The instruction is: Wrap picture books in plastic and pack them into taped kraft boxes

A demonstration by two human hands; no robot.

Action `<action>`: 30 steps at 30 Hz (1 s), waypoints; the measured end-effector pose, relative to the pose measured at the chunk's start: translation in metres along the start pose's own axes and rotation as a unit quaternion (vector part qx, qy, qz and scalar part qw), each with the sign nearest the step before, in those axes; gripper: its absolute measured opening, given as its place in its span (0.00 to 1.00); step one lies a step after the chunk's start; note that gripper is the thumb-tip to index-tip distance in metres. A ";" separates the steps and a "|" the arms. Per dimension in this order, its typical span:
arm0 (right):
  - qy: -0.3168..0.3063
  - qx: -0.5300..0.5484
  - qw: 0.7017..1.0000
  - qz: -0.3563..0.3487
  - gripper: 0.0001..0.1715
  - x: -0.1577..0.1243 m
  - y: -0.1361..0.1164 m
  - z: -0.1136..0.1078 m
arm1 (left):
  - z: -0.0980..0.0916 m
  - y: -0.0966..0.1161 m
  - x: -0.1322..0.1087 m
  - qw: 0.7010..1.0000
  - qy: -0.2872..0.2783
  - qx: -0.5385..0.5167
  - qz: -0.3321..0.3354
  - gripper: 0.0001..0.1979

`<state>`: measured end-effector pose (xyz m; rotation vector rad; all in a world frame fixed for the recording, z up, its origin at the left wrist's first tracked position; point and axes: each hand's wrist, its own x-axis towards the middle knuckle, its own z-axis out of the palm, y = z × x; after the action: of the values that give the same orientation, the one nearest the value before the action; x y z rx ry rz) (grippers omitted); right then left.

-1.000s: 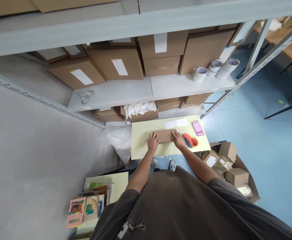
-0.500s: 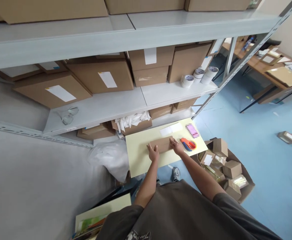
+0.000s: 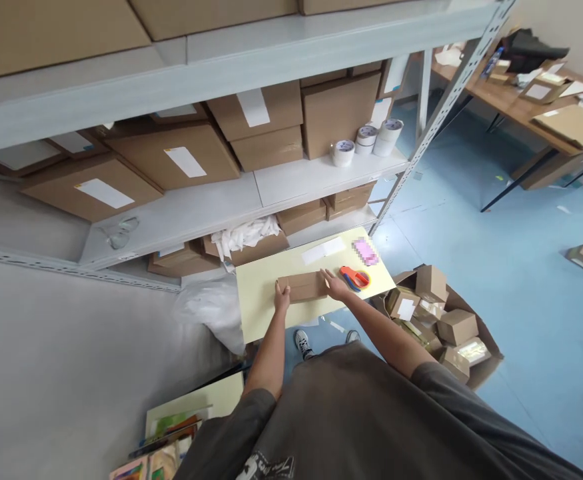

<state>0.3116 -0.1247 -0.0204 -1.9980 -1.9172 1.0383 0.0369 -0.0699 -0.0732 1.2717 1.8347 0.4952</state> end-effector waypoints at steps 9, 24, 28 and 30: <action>0.130 0.014 0.990 0.045 0.35 -0.040 0.111 -0.054 | 0.001 -0.002 -0.002 1.000 0.017 0.020 -0.014 0.42; 0.009 -0.015 0.984 0.175 0.25 -0.009 0.133 0.013 | 0.032 -0.009 -0.020 0.994 0.098 -0.010 0.040 0.40; 0.021 0.010 0.982 0.186 0.21 -0.005 0.133 0.002 | 0.032 -0.008 -0.017 0.993 0.092 -0.065 0.024 0.38; 0.031 0.052 0.983 0.173 0.19 -0.007 0.130 -0.009 | 0.034 -0.007 -0.016 0.992 0.094 -0.085 0.011 0.36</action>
<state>0.4217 -0.1475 -0.0857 -2.3236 -1.4813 1.1109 0.0626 -0.0916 -0.0914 1.1626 1.8895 0.7890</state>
